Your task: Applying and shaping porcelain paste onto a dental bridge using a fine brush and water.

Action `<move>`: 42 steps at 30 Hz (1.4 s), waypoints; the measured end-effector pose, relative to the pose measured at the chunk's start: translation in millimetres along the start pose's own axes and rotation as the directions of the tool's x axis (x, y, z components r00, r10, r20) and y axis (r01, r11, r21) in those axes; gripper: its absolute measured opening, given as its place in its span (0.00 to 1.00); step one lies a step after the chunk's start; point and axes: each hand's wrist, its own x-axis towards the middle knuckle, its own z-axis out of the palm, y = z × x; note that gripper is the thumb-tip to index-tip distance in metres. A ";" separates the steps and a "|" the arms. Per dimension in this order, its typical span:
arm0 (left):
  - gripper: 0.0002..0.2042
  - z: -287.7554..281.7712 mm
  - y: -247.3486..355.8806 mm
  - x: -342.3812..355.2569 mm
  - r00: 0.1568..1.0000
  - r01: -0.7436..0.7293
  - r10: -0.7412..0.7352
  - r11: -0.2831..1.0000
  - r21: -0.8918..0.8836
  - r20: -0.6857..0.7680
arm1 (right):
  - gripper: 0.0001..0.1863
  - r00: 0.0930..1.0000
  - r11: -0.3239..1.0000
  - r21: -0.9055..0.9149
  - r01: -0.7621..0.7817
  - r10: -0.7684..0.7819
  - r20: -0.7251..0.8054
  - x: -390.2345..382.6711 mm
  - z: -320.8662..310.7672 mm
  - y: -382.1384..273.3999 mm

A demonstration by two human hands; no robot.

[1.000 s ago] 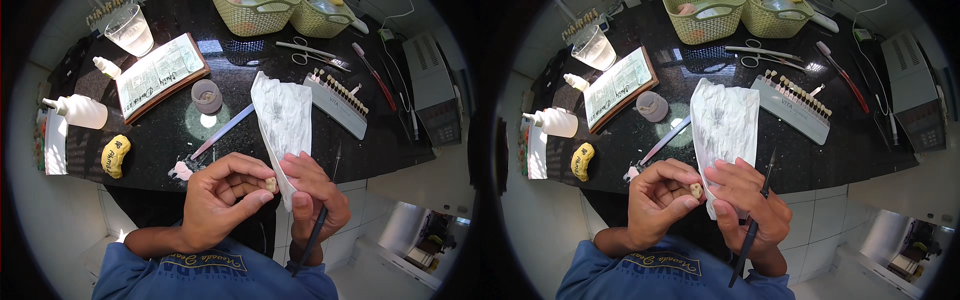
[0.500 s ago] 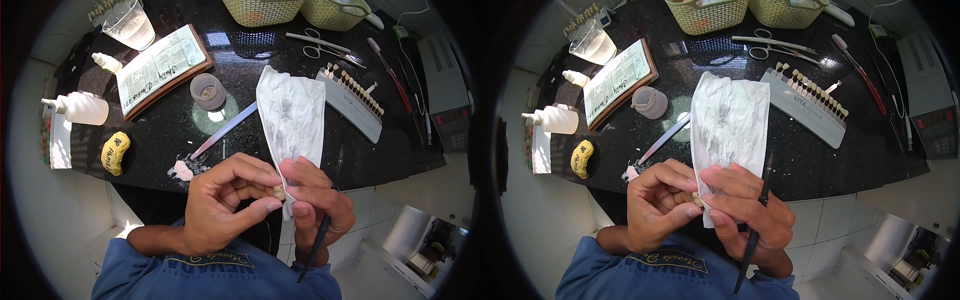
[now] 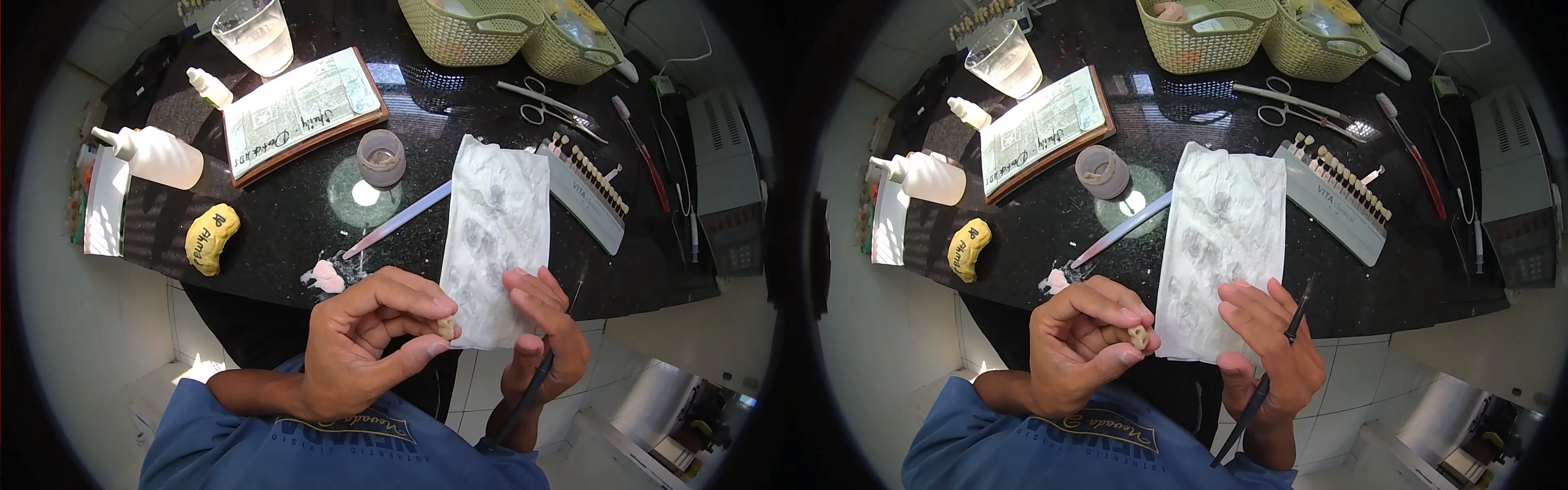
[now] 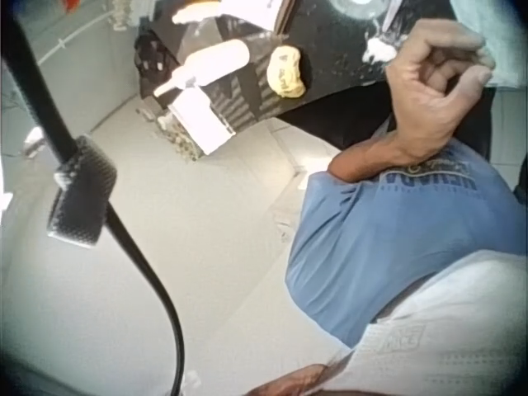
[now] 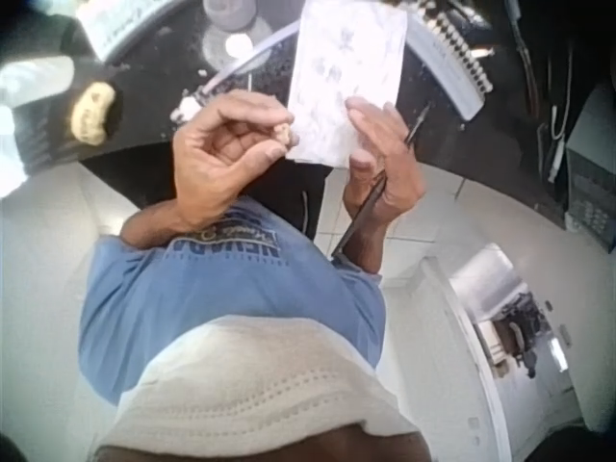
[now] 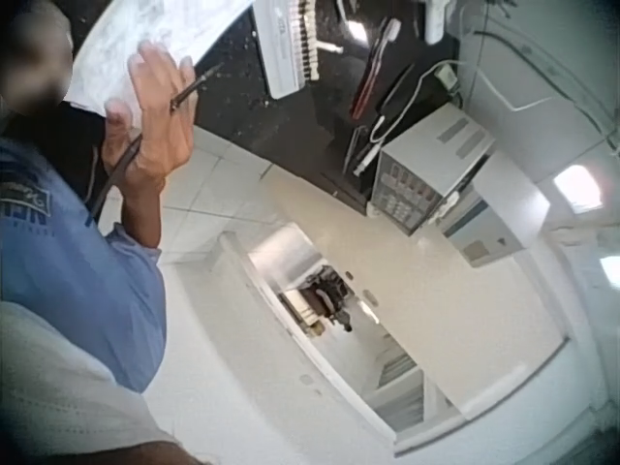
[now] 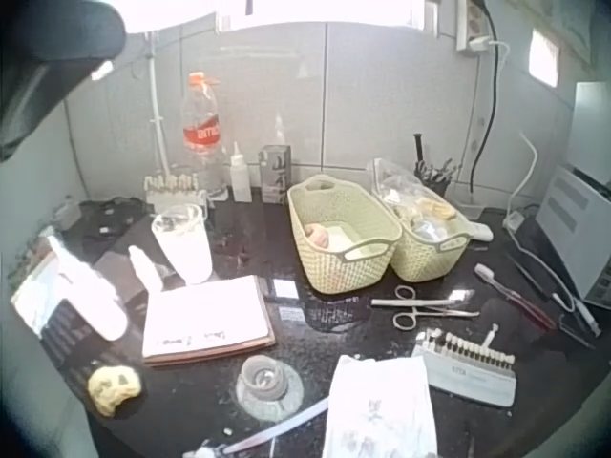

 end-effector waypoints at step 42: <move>0.11 -146.9 68.3 -83.9 0.819 -0.451 0.353 0.883 -0.128 -0.453 | 0.35 0.682 0.906 -0.121 0.406 -0.212 0.700 55.9 186.6 -112.7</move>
